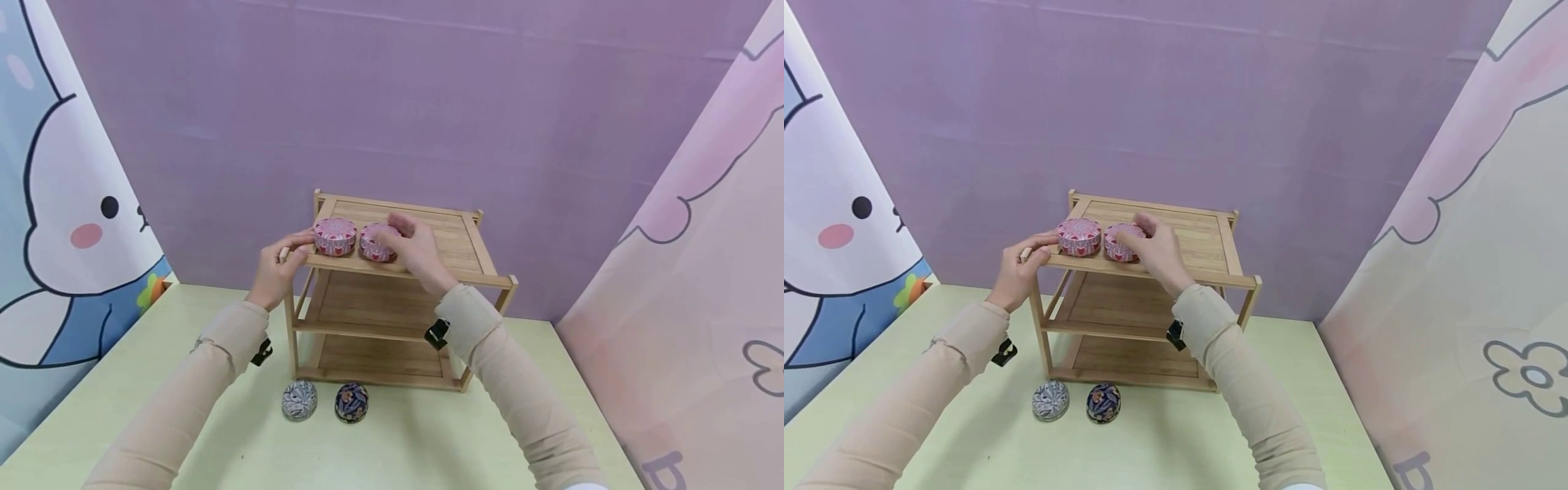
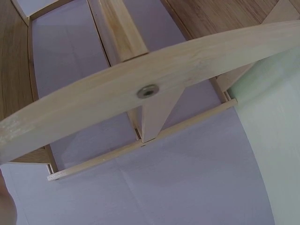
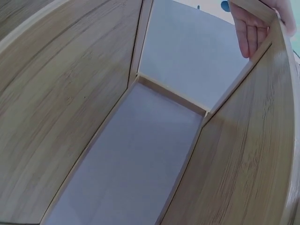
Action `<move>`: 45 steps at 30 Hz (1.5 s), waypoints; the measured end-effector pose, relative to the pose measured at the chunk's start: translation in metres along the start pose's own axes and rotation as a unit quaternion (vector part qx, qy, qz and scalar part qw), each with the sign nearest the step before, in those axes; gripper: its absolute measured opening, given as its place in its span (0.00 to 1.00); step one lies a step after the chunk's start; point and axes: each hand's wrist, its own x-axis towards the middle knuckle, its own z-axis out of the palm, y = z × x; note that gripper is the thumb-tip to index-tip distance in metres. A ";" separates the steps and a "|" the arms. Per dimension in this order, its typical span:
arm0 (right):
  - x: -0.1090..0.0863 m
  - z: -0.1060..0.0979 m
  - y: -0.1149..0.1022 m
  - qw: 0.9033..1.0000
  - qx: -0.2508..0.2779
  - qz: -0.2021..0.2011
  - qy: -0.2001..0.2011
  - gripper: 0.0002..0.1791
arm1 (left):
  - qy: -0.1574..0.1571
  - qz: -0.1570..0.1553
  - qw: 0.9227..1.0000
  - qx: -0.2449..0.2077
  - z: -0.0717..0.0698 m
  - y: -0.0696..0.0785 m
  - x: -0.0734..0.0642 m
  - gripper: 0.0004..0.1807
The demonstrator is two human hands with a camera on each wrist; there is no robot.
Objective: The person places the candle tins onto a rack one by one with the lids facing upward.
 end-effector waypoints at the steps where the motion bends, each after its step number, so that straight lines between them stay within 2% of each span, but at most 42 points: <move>1: 0.000 0.000 0.000 1.000 0.005 -0.006 0.013 0.32 | -0.001 0.000 1.000 -0.002 0.000 0.000 0.000 0.15; 5: -0.001 -0.004 -0.003 0.997 0.020 -0.030 0.070 0.27 | -0.003 -0.002 1.000 -0.005 -0.001 0.001 0.000 0.15; 7: -0.002 -0.007 -0.006 0.995 0.029 -0.044 0.084 0.25 | -0.003 -0.003 1.000 -0.005 -0.001 0.000 0.000 0.15; 10: -0.006 -0.011 -0.011 0.993 0.043 -0.065 0.094 0.23 | -0.003 -0.003 1.000 -0.001 -0.001 -0.004 0.000 0.15; 15: -0.017 -0.018 -0.019 0.990 0.050 -0.098 0.089 0.23 | -0.003 -0.007 1.000 -0.017 -0.002 -0.022 0.002 0.15; 18: -0.025 -0.021 -0.020 0.991 0.050 -0.105 0.071 0.22 | 0.000 -0.002 1.000 -0.031 -0.002 -0.031 0.004 0.15; 23: -0.042 -0.023 -0.016 0.993 0.061 -0.099 0.021 0.21 | 0.007 0.006 1.000 -0.022 -0.004 -0.033 0.005 0.15; 26: -0.051 -0.022 -0.012 0.994 0.064 -0.093 -0.011 0.22 | 0.009 0.003 1.000 -0.018 -0.004 -0.028 0.004 0.15; 33: -0.070 -0.021 0.001 0.994 0.054 -0.080 -0.058 0.20 | 0.010 0.003 1.000 -0.004 -0.003 -0.005 -0.002 0.15; 37: -0.079 -0.022 0.012 0.992 0.026 -0.077 -0.095 0.20 | 0.009 0.000 1.000 -0.008 -0.003 -0.002 -0.002 0.15; 45: -0.088 -0.019 0.041 0.981 -0.017 -0.088 -0.170 0.20 | 0.001 0.006 1.000 -0.017 -0.002 -0.034 0.005 0.16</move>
